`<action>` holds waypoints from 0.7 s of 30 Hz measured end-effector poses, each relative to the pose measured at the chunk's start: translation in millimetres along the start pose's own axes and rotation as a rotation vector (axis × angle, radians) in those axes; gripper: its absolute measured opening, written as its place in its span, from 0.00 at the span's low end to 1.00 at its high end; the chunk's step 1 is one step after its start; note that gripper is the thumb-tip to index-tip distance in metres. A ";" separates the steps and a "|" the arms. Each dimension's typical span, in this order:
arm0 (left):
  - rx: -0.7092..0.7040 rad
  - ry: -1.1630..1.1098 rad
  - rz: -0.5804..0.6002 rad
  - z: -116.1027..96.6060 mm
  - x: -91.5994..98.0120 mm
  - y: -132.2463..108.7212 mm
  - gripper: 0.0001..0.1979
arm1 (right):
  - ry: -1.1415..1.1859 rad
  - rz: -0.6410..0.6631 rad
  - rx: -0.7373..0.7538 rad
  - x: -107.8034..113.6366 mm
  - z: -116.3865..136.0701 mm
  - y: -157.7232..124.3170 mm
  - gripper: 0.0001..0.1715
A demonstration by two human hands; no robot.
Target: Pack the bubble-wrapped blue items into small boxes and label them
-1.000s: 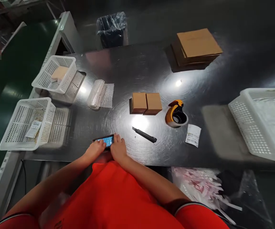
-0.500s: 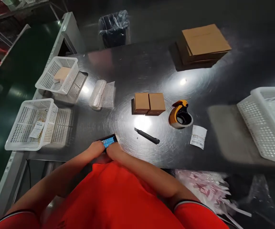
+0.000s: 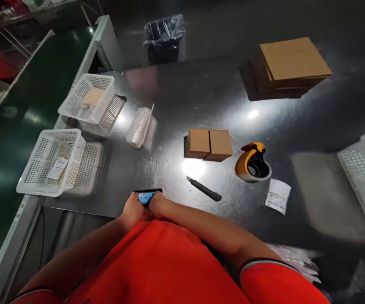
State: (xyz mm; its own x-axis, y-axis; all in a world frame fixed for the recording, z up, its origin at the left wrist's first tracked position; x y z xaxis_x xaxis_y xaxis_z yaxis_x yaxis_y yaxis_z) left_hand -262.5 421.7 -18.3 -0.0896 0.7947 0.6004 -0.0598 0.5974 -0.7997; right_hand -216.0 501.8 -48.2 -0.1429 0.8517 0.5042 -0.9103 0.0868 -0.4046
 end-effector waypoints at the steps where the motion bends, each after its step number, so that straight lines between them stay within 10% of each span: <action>1: -0.004 0.001 -0.027 1.9 -0.2 -3.1 0.14 | -0.032 0.040 0.041 4.2 4.3 -6.9 0.33; 5: -0.184 -0.114 -0.251 17.1 -7.5 -32.1 0.13 | -0.094 0.093 0.280 21.5 9.3 -46.6 0.09; 9: 0.030 -0.789 -0.633 66.1 -32.8 -45.4 0.22 | 0.104 -0.313 0.175 44.0 -44.7 -69.4 0.20; 14: -0.258 -1.838 -0.217 73.5 -85.5 19.2 0.44 | 0.685 -0.072 0.039 12.4 -98.0 -44.8 0.45; 21: -0.494 -1.887 -0.024 41.1 -108.1 62.4 0.52 | 0.601 -0.244 -0.055 -17.4 -108.9 -12.1 0.51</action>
State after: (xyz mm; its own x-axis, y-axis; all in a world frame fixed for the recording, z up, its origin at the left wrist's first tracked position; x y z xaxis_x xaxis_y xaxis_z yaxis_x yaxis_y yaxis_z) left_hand -297.4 368.6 -133.3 -0.8914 -0.1276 -0.4348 0.1325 0.8443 -0.5193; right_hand -160.3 542.2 -135.2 0.3223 0.9434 0.0785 -0.8655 0.3272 -0.3794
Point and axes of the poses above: each hand's wrist, its own y-axis towards the middle knuckle, its own x-axis out of the back of the hand, z = x × y, the point moved 5 cm from there along y, towards the middle knuckle, and after that the axes turned 11 degrees about z, right-handed, at the moved point
